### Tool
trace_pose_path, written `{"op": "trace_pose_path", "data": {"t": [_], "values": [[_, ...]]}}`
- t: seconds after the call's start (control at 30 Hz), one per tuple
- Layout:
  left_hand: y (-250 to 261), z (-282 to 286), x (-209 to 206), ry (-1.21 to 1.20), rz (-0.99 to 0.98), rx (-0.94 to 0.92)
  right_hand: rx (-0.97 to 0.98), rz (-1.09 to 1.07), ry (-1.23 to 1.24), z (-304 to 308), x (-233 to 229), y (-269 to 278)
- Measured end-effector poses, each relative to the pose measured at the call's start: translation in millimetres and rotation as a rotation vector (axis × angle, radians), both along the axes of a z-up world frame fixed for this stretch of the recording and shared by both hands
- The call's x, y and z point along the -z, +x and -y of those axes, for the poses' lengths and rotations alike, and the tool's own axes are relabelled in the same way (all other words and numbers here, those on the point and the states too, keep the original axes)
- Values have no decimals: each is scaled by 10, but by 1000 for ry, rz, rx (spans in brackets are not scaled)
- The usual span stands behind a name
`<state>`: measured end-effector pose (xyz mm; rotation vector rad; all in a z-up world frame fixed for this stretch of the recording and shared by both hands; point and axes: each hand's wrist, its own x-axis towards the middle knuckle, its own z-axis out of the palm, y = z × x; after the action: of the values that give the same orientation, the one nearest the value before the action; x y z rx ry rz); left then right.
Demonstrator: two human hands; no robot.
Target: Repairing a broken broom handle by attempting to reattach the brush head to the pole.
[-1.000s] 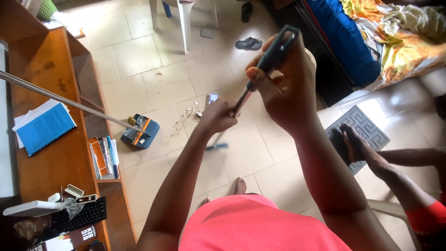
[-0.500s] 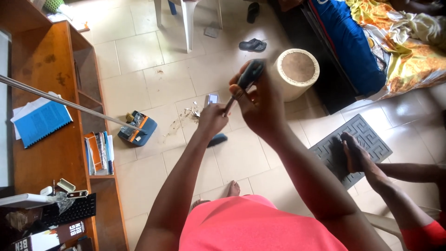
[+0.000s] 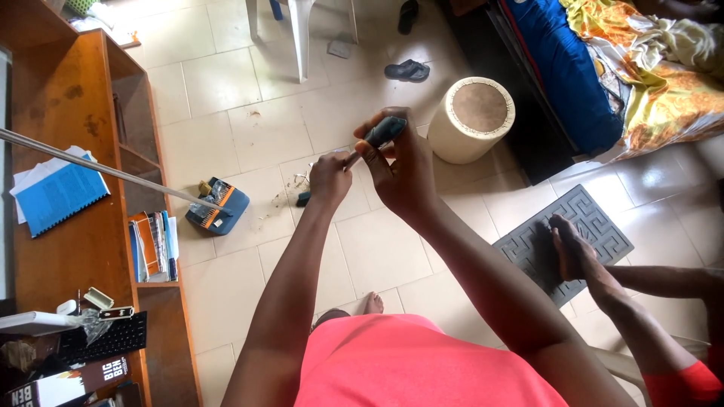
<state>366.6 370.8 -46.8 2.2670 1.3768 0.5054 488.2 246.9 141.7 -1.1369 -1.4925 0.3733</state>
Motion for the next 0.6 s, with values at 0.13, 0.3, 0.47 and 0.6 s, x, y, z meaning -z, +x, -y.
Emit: {"op": "trace_pose_path", "data": {"t": [0.13, 0.3, 0.47, 0.6], "values": [[6, 7, -203, -1, -18, -12, -37, -27, 31, 29, 65, 58], [20, 29, -588, -16, -44, 72, -86, -23, 39, 136, -204, 197], [84, 157, -1008, -143, -97, 176, -61, 96, 56, 129, -661, 379], [82, 232, -862, -148, -55, 256, -96, 78, 63, 76, -764, 426]]}}
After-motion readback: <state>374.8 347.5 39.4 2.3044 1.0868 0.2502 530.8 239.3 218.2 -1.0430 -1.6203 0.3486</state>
